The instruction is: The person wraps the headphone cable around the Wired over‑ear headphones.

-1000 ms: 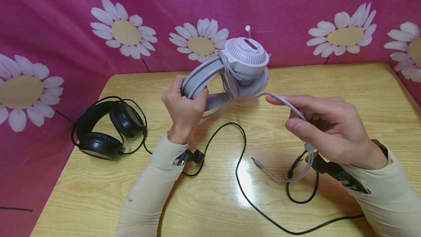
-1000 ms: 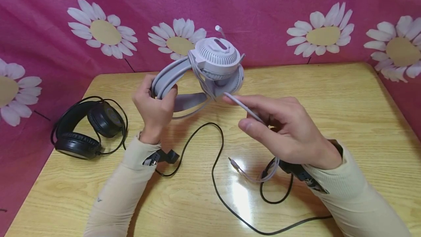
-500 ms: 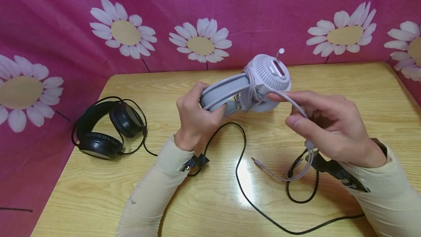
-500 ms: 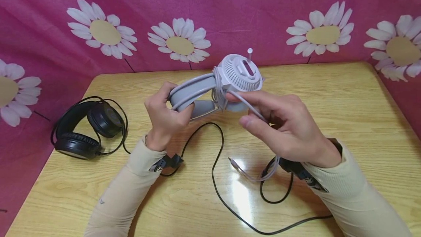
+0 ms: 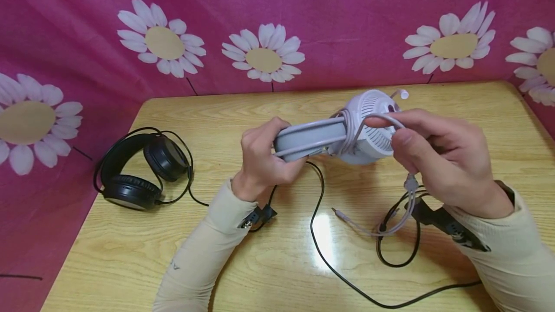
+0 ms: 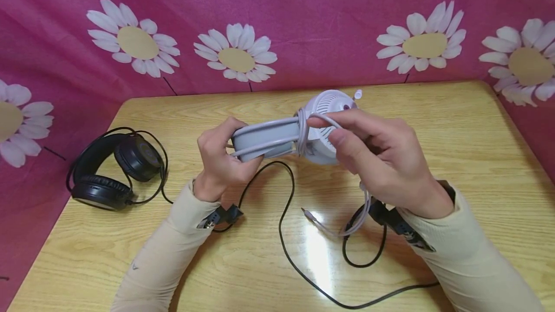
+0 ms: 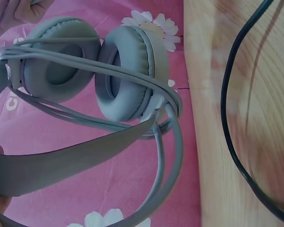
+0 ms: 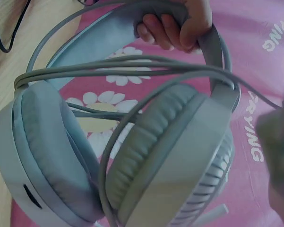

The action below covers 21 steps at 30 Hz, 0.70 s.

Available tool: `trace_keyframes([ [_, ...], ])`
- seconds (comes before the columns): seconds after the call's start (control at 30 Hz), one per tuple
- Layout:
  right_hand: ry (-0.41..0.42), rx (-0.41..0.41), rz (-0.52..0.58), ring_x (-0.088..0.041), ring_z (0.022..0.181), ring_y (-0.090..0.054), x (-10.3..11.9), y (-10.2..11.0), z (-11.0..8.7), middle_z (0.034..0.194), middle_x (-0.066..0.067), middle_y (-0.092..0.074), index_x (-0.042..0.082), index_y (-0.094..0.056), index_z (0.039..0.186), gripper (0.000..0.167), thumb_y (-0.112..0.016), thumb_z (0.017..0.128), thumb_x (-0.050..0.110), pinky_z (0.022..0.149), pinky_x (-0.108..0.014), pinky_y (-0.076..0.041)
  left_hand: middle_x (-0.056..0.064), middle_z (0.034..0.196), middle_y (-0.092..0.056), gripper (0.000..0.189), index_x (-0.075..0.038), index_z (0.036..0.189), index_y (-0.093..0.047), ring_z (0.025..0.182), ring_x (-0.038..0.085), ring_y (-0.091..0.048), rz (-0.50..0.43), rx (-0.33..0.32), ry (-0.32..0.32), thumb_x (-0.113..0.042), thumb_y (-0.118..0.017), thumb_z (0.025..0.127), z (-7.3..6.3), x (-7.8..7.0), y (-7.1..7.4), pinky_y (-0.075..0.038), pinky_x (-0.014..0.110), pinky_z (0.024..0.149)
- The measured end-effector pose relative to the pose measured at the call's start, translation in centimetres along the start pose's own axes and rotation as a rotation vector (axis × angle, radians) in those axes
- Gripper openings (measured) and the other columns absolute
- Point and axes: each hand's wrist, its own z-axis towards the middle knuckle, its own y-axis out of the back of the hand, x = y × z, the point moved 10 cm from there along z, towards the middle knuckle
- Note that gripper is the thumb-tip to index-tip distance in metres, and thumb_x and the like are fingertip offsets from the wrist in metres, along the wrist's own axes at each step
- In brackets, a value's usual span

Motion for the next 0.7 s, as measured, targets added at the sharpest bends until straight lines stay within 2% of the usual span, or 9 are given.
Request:
trace_keyframes([
  [0.13, -0.04, -0.016, -0.048, -0.005, 0.053, -0.04, -0.2, 0.7, 0.0, 0.057, 0.001, -0.044, -0.023, -0.067, 0.11, 0.027, -0.047, 0.092, -0.021, 0.044, -0.019, -0.024, 0.007, 0.06, -0.063, 0.031, -0.001, 0.077, -0.063, 0.045, 0.017, -0.056, -0.012, -0.002, -0.039, -0.029, -0.073, 0.073, 0.1, -0.4, 0.1, -0.051, 0.035, 0.046],
  [0.27, -0.066, -0.011, -0.114, -0.004, 0.053, -0.039, -0.2, 1.4, -0.1, 0.058, 0.003, -0.046, -0.022, -0.069, 0.107, 0.025, -0.05, 0.091, -0.021, 0.044, -0.019, -0.025, 0.007, 0.06, -0.063, 0.034, -0.001, 0.077, -0.062, 0.045, 0.017, -0.056, -0.019, 0.011, -0.068, -0.033, -0.074, 0.076, 0.1, -0.5, 0.1, -0.052, 0.035, 0.047],
  [0.4, -0.012, -0.045, -0.228, -0.001, 0.054, -0.04, 0.5, 2.2, 0.1, 0.062, 0.003, -0.05, -0.021, -0.07, 0.1, 0.016, -0.057, 0.093, -0.014, 0.047, -0.016, -0.026, 0.007, 0.059, -0.063, 0.037, -0.001, 0.077, -0.062, 0.045, 0.017, -0.057, -0.026, 0.027, -0.092, -0.036, -0.073, 0.078, 0.3, -0.7, 0.2, -0.053, 0.035, 0.047],
  [0.47, 0.038, -0.069, -0.345, 0.001, 0.056, -0.042, 1.0, 2.4, 0.2, 0.064, 0.001, -0.055, -0.02, -0.07, 0.097, 0.016, -0.061, 0.095, -0.007, 0.051, -0.013, -0.028, 0.007, 0.058, -0.062, 0.037, -0.001, 0.077, -0.062, 0.045, 0.017, -0.056, -0.027, 0.032, -0.103, -0.037, -0.072, 0.079, 0.4, -0.8, 0.3, -0.053, 0.035, 0.047],
  [0.63, 0.195, -0.128, -0.722, 0.003, 0.059, -0.039, 2.3, 2.2, 0.3, 0.068, -0.011, -0.065, -0.008, -0.077, 0.096, 0.031, -0.067, 0.1, 0.021, 0.06, -0.01, -0.028, 0.005, 0.058, -0.061, 0.034, -0.002, 0.075, -0.062, 0.046, 0.016, -0.056, -0.05, 0.061, -0.139, -0.035, -0.068, 0.08, 0.7, -1.5, 0.4, -0.054, 0.034, 0.048],
  [0.7, 0.243, -0.15, -0.817, 0.003, 0.058, -0.038, 2.7, 2.1, 0.4, 0.068, -0.014, -0.066, -0.003, -0.078, 0.095, 0.036, -0.067, 0.1, 0.031, 0.061, -0.01, -0.027, 0.004, 0.058, -0.06, 0.033, -0.003, 0.074, -0.062, 0.047, 0.015, -0.057, -0.062, 0.074, -0.156, -0.034, -0.068, 0.081, 0.8, -1.7, 0.4, -0.055, 0.034, 0.049],
])
